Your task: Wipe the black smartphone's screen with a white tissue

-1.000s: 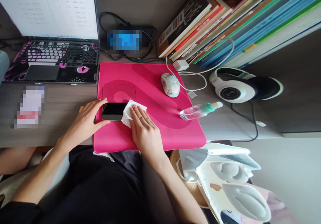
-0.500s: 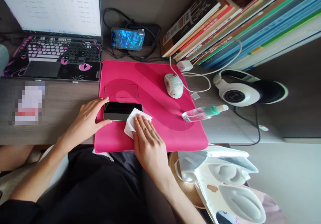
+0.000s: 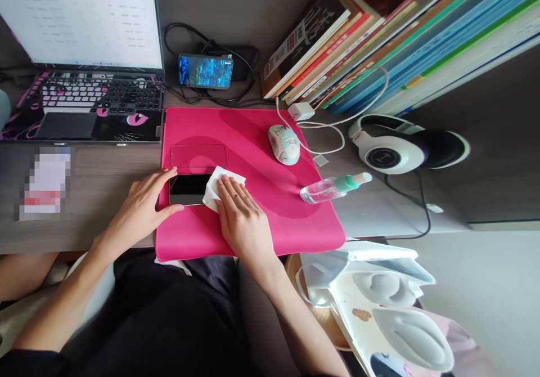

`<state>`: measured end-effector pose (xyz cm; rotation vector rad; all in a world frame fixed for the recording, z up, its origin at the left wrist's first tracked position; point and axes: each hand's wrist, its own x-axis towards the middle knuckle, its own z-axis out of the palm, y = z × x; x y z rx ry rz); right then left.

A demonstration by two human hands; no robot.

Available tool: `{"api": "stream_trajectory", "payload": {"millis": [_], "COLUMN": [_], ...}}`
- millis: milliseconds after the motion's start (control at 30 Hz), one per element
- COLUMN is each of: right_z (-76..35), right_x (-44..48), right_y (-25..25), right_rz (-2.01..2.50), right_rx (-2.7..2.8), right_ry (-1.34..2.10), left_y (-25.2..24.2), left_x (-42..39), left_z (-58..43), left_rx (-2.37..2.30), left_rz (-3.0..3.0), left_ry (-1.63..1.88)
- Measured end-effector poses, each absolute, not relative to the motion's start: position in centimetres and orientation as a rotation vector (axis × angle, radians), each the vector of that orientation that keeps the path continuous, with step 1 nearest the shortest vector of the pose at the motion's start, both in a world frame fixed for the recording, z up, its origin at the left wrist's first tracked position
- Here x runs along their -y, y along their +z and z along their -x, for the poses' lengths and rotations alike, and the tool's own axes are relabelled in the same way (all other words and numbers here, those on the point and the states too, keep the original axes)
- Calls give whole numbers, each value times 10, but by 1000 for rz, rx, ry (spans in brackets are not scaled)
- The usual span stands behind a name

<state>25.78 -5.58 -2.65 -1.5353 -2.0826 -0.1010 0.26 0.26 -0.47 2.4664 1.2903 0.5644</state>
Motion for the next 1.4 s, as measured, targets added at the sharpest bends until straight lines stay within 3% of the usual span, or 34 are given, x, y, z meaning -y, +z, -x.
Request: {"api": "stream_trajectory", "payload": {"millis": [300, 700, 1067, 1400], "right_z": [-258, -251, -247, -237], "right_x": [101, 39, 89, 41], "right_y": [-20, -22, -17, -21], "right_rz": [1516, 1568, 1492, 1481], "right_rx": [2142, 2094, 2190, 2145], "right_ry": [-139, 7, -68, -35], "left_y": [-6, -2, -6, -4], "left_x": [-3, -4, -3, -3], "left_z": [-3, -1, -3, -1], "left_rx": [-1278, -1273, -1292, -1284], "left_rz": [-2457, -2463, -2441, -2444], "left_ry": [563, 548, 577, 578]}}
